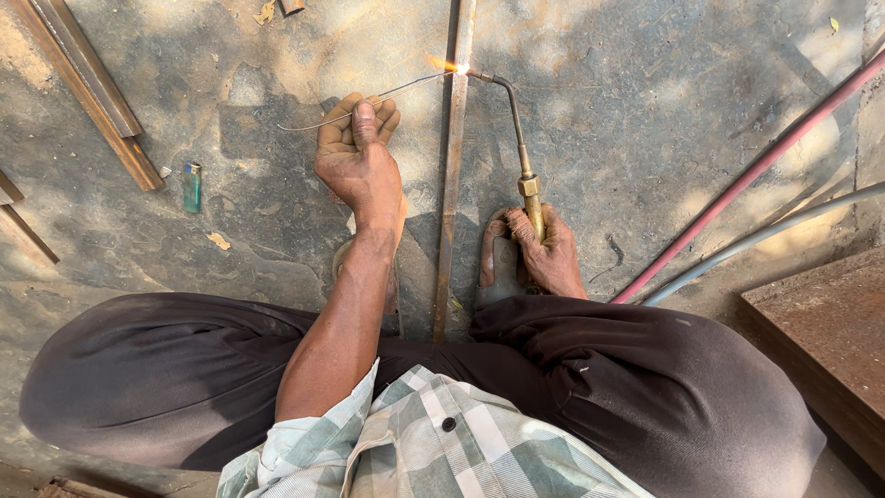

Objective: The person sits on the workshop floor and uses a gas torch to heat thin metal rods and wires, bending the heated ends by hand. They set pieces aside, pick up square metal tubing, and handle additional rods from the pile while repeating the heat-and-bend process.

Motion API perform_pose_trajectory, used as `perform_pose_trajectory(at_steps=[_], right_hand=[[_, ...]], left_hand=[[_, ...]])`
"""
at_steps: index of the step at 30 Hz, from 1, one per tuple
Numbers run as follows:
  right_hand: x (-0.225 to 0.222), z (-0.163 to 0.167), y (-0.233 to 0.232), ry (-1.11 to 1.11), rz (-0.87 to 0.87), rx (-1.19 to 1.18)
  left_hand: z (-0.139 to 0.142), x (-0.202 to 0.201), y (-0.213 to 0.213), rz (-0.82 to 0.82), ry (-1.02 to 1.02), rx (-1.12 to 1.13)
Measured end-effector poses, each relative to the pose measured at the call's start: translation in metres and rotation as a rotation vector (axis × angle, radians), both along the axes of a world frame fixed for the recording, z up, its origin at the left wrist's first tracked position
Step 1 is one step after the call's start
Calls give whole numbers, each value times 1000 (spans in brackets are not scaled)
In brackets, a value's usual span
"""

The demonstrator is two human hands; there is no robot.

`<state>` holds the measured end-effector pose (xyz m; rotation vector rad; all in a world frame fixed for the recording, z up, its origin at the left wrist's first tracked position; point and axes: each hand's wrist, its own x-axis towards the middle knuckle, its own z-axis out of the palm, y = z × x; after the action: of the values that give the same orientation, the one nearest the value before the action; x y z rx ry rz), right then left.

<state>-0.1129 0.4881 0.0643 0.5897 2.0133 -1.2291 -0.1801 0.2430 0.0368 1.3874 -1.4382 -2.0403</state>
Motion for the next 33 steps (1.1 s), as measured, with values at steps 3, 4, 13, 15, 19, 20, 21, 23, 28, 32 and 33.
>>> perform_pose_trajectory(at_steps=[3, 4, 13, 15, 19, 20, 21, 23, 28, 32, 33], right_hand=[[-2, 1, 0, 8, 7, 6], [-2, 2, 0, 15, 16, 10], [-4, 4, -3, 11, 29, 51], [-3, 3, -2, 19, 37, 51], [-3, 2, -2, 30, 42, 39], [-3, 2, -2, 30, 43, 41], [-4, 2, -2, 25, 40, 41], [-4, 2, -2, 10, 33, 43], [-5, 3, -2, 19, 46, 43], [-5, 3, -3, 25, 45, 49], [-5, 3, -3, 21, 45, 54]], left_hand=[[0, -1, 0, 12, 1, 14], [0, -1, 0, 11, -5, 12], [3, -2, -1, 21, -20, 7], [4, -2, -1, 18, -19, 9], [6, -4, -1, 13, -38, 12], [7, -4, -1, 0, -48, 9], [8, -4, -1, -11, -57, 6], [8, -5, -2, -11, -57, 5], [8, -5, -2, 0, -51, 16], [7, -5, -2, -1, -50, 4], [7, -5, -2, 0, -50, 1]])
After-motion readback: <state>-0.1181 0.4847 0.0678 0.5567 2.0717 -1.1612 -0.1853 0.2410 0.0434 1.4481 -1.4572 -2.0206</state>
